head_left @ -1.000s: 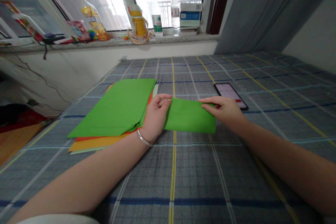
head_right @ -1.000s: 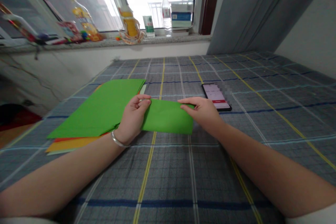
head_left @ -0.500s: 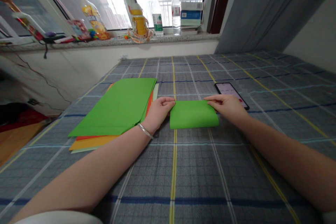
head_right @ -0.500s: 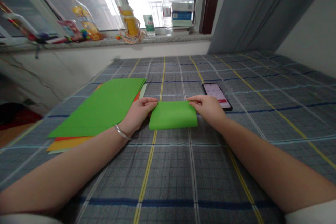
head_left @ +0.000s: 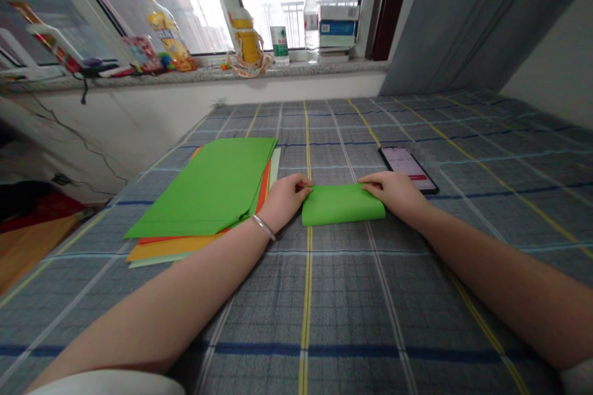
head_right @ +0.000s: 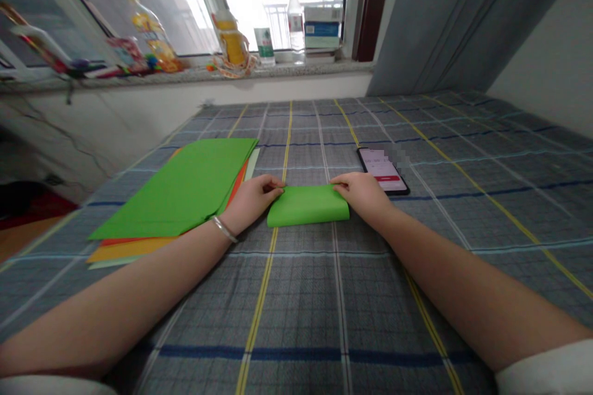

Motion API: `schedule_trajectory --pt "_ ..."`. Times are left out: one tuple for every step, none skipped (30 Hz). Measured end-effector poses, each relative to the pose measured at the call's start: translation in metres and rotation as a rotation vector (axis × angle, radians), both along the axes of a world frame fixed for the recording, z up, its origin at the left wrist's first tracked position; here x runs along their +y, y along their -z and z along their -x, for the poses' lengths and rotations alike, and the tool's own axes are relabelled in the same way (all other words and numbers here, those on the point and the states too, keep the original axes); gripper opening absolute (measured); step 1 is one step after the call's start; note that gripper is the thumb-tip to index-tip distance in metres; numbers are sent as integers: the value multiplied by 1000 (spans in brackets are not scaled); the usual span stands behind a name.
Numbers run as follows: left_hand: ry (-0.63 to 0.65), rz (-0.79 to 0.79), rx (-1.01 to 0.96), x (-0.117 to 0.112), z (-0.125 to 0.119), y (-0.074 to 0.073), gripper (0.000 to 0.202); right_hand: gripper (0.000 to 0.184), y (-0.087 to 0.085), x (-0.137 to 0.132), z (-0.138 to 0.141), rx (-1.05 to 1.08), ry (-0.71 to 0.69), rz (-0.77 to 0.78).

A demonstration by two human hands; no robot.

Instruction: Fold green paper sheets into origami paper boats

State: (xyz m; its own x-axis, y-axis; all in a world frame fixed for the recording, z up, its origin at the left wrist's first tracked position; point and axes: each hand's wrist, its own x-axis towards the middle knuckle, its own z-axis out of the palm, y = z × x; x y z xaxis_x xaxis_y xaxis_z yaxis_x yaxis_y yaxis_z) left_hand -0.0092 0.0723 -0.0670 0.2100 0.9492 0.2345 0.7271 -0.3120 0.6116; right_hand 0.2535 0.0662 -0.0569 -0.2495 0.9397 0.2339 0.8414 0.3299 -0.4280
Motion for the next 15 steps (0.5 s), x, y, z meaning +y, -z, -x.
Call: schedule_trajectory --pt "5 -4 29 0 0 -1 10 24 1 0 0 5 -3 -2" --pt "8 -7 51 -1 0 -3 10 24 1 0 -1 10 -4 -4" --pt "9 -11 72 -1 0 -4 10 24 1 0 -1 14 -4 -6" --pt "11 -20 97 -2 0 -5 11 23 2 0 -1 18 -4 -7" --pt "14 -34 132 -3 0 -6 11 23 2 1 -1 20 -3 -7" --pt "20 -55 184 -4 -1 -7 13 23 2 1 -1 19 -3 -7" --pt "24 -81 249 -5 -1 -8 14 23 2 1 0 16 -4 -8" --pt "25 -110 315 -7 -1 -9 15 23 2 1 0 9 -4 -11" --pt "19 -139 372 -8 -2 -10 16 23 2 2 0 2 -4 -14" --pt "12 -167 414 -9 -2 -10 16 23 2 2 0 -6 -7 -18" --pt "16 -196 439 -9 -2 -10 16 23 2 3 0 -13 -13 -18" --pt "37 -225 447 -9 -2 -9 17 24 2 3 1 -22 -23 -17" --pt "77 -254 441 -8 -1 -8 19 24 1 4 1 -33 -35 -16" --pt "138 -282 427 -7 -1 -7 24 24 0 4 1 -49 -51 -16" --pt "211 -306 407 -6 -1 -6 29 24 -1 5 1 -71 -67 -18"
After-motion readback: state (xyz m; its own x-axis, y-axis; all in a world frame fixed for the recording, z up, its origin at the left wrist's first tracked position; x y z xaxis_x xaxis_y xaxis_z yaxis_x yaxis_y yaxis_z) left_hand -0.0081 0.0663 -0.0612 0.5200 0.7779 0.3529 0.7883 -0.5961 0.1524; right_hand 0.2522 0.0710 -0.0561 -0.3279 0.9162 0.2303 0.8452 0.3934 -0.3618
